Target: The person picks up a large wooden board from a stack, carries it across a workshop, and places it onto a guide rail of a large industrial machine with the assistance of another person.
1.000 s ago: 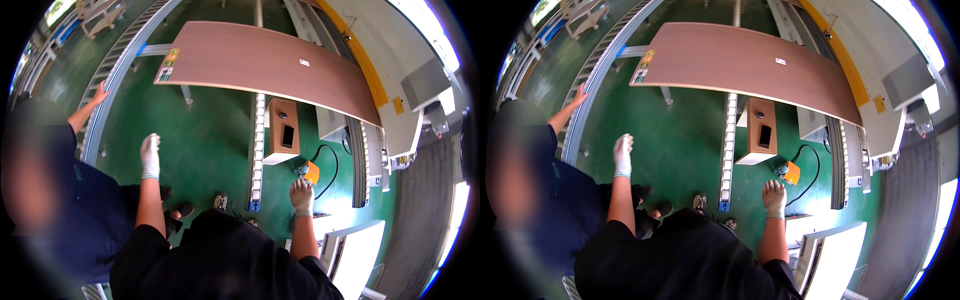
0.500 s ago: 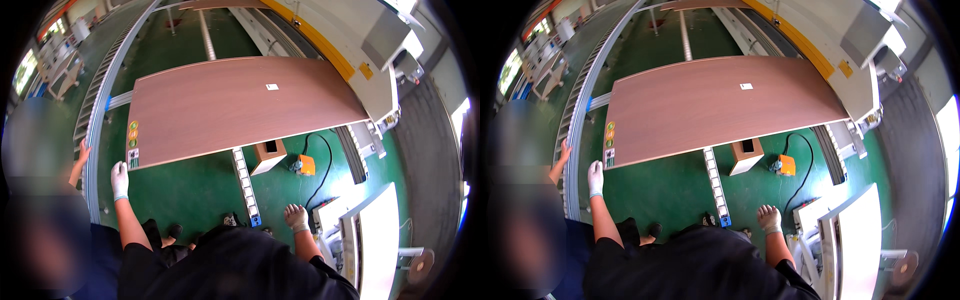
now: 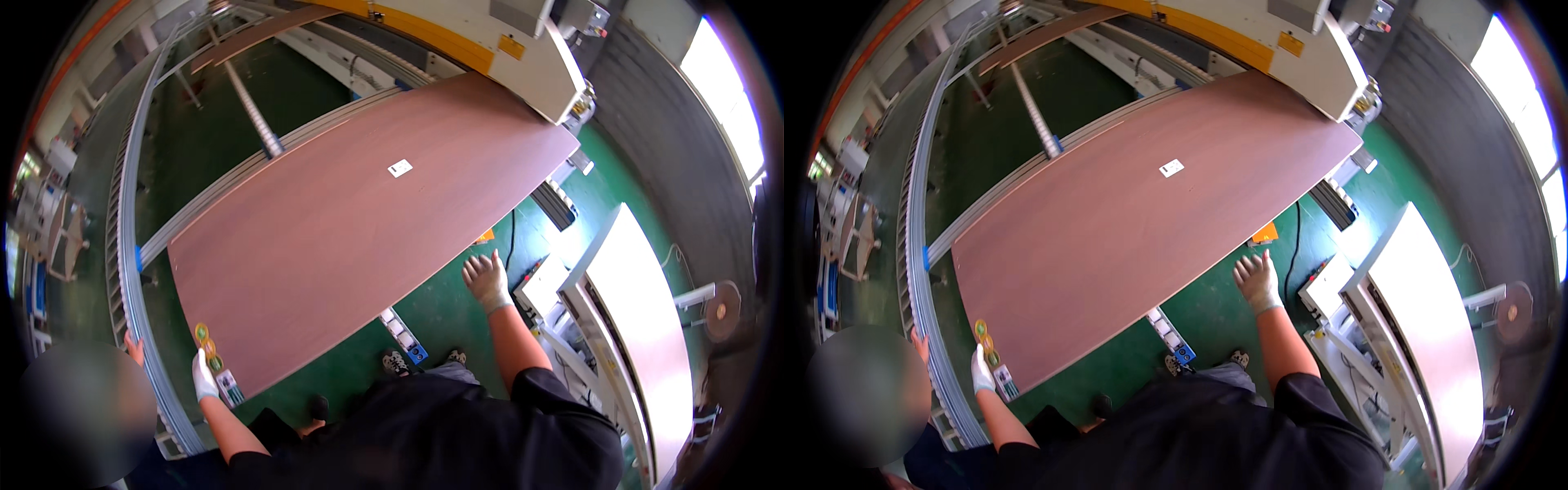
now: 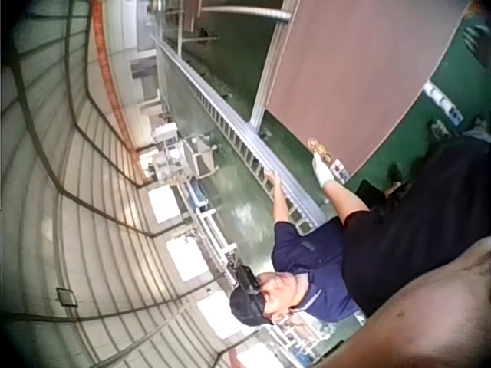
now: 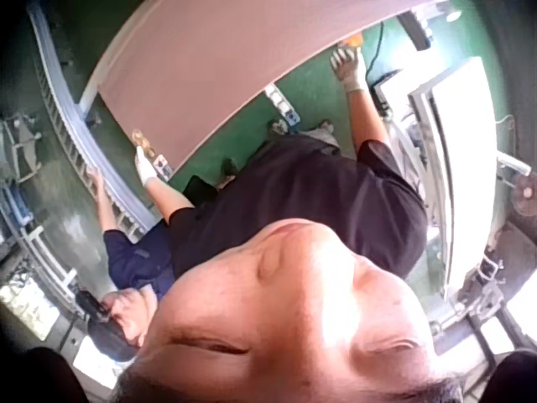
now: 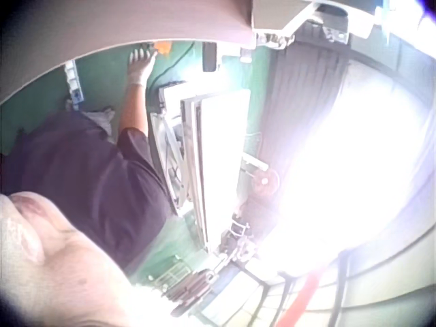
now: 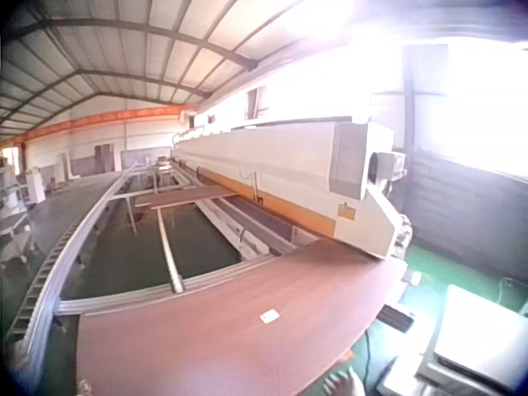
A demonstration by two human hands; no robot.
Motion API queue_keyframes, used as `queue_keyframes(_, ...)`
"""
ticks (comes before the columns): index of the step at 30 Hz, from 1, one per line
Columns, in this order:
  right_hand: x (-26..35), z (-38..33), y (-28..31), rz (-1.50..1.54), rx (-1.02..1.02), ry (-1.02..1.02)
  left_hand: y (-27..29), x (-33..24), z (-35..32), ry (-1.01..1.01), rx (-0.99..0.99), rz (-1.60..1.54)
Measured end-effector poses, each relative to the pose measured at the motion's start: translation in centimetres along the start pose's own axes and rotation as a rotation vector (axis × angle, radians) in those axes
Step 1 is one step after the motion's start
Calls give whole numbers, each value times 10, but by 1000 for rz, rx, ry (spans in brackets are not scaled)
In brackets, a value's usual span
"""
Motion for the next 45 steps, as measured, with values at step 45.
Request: queue_keyframes(45, 265, -472, 698, 645, -656, 919, -409, -108, -396, -275, 460, 550)
Point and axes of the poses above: each hand's wrist, its own z-axis towards the middle knuckle, its own y-axis out of the back of the hand, x = y × z, the point moved 10 cm from there along z, towards the middle knuckle, and after that the axes turned 4 degrees about y, right-handed, at the moved point
